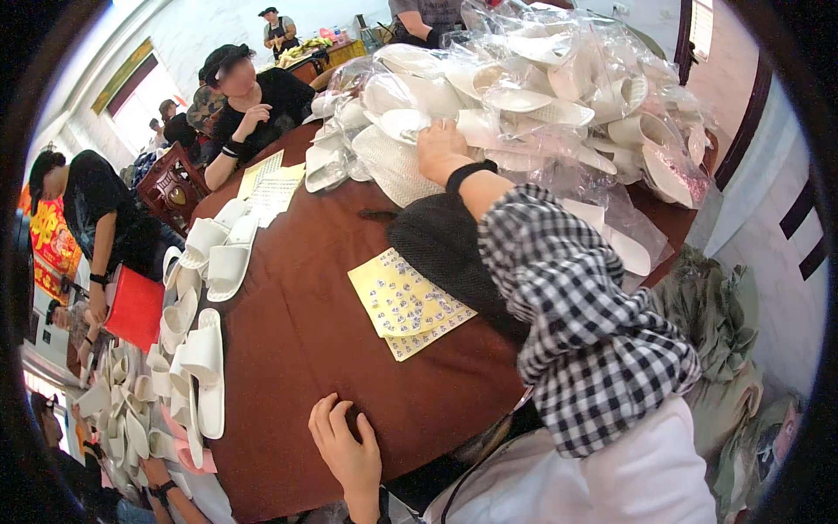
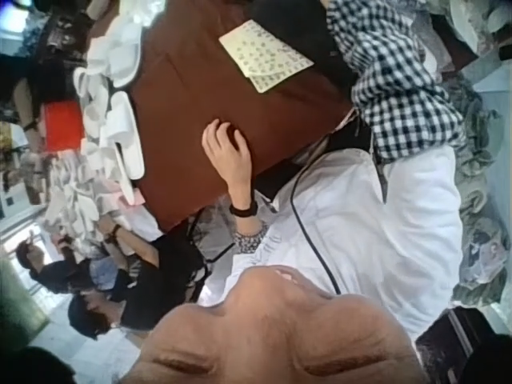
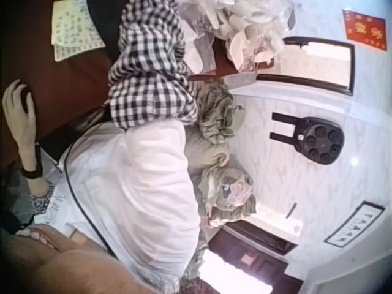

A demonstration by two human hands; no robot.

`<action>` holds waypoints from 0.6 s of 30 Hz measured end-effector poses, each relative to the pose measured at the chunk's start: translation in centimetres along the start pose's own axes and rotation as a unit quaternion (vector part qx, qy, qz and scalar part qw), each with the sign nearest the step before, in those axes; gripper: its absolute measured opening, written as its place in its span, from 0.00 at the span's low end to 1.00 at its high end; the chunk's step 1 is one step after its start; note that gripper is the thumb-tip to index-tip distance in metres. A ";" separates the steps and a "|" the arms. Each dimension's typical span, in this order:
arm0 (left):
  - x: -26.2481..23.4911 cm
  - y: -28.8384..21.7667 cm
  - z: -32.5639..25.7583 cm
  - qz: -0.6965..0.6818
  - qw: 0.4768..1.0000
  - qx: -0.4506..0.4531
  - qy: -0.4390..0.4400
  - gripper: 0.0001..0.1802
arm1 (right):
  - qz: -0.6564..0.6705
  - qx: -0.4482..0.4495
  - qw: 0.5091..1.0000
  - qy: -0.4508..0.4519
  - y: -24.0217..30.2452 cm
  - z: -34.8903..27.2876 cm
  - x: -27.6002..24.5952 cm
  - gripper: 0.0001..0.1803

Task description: Packing and quality checking white plastic slippers at a manufacturing station.

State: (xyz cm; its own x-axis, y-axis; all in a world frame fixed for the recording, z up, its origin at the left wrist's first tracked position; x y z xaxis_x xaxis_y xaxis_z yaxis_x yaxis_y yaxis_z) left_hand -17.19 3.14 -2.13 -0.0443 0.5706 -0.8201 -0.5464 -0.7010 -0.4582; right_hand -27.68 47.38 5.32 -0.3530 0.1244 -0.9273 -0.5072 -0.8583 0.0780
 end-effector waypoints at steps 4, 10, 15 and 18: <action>0.0 0.1 0.1 -0.011 1.000 -0.008 0.001 0.14 | -0.081 -0.043 0.996 -0.010 0.0 3.2 -0.5 0.15; -0.1 -0.1 0.2 -0.004 1.000 0.000 0.000 0.14 | -0.011 -0.041 0.999 -0.034 -0.7 7.1 -6.6 0.16; -0.1 0.1 0.1 -0.012 1.000 -0.001 -0.006 0.14 | 0.040 -0.193 0.950 -0.242 6.6 9.5 -13.7 0.14; -0.1 0.2 0.0 -0.018 1.000 -0.002 -0.006 0.14 | 0.191 -0.324 0.873 -0.310 11.4 7.8 -18.8 0.12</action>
State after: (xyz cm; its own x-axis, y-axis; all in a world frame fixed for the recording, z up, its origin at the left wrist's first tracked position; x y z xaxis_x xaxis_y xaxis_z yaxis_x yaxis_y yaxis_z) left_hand -17.32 2.94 -2.10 -0.0341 0.6003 -0.7991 -0.5441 -0.6818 -0.4890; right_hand -32.97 39.15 26.55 -0.8592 -0.1583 -0.4864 0.2200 -0.9728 -0.0721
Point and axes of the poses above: each hand's wrist, its own z-axis towards the middle knuckle, its own x-axis out of the palm, y = z × x, the point moved 10 cm from there along z, towards the middle knuckle, and after that the axes turned 6 degrees about -x, right-handed, at the moved point
